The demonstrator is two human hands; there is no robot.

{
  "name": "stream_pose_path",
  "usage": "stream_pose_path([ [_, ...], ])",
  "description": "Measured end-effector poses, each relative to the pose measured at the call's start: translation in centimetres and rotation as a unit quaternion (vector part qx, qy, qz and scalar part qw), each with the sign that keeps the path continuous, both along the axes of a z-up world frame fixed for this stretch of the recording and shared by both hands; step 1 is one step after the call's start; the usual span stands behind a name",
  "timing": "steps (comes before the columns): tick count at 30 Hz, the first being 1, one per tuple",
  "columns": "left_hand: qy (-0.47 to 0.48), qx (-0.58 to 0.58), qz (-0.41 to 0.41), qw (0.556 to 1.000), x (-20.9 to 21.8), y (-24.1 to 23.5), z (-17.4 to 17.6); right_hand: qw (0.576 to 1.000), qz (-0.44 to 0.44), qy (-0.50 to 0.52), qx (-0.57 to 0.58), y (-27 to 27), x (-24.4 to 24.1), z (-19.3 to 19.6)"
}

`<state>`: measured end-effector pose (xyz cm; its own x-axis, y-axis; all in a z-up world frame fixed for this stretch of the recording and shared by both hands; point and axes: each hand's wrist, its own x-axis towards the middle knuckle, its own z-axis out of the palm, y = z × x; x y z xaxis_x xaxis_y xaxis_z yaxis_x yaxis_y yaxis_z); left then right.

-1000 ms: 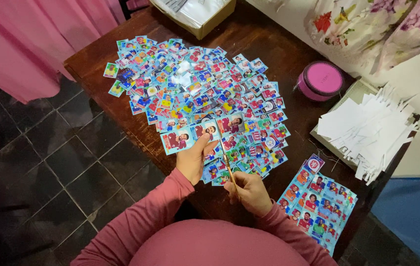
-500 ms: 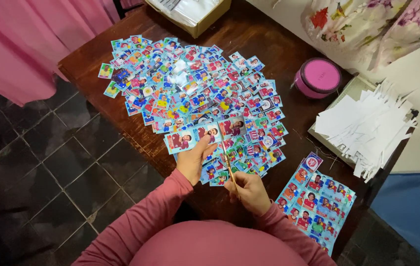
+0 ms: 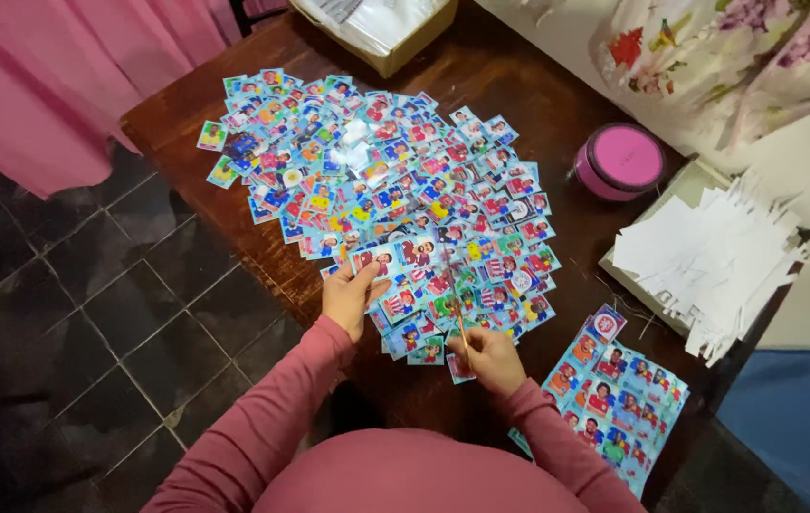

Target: Cut out small soccer trading stickers from printed sheets using a pair of scissors.

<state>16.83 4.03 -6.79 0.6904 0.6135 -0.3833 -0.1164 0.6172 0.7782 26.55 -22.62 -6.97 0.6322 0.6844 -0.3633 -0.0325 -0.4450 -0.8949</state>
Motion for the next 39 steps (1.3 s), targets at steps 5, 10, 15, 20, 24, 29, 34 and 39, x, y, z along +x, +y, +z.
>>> stream_pose_path([
  [5, -0.045, -0.004, 0.021, 0.999, -1.0, -1.1, 3.8, 0.984, 0.022, 0.150, 0.098, -0.8, -3.0, 2.3],
  [10, -0.083, -0.014, 0.011, 0.996, -1.5, -3.1, 8.3, 0.988, 0.115, 0.056, 0.091, -0.2, -4.3, 5.6],
  [15, -0.104, 0.010, -0.006, 0.994, -2.1, -3.7, 8.2, 0.985, 0.106, 0.077, 0.115, 0.2, -4.2, 5.6],
  [20, -0.089, 0.012, 0.001, 0.996, -2.4, -4.4, 8.4, 0.979, 0.106, 0.109, 0.134, 0.4, -4.4, 5.9],
  [24, -0.089, 0.025, 0.008, 0.996, -2.6, -4.6, 8.2, 0.978, 0.091, 0.135, 0.130, 0.5, -4.6, 5.5],
  [29, -0.082, 0.024, 0.005, 0.996, -2.7, -4.7, 9.4, 0.977, 0.096, 0.133, 0.137, 0.5, -4.4, 5.9],
  [34, -0.081, 0.018, 0.003, 0.997, -2.5, -4.6, 9.2, 0.977, 0.094, 0.129, 0.140, 0.6, -4.4, 6.5],
  [39, -0.080, 0.017, 0.002, 0.997, -2.3, -4.6, 8.9, 0.973, 0.086, 0.152, 0.151, 0.4, -4.5, 6.1],
])
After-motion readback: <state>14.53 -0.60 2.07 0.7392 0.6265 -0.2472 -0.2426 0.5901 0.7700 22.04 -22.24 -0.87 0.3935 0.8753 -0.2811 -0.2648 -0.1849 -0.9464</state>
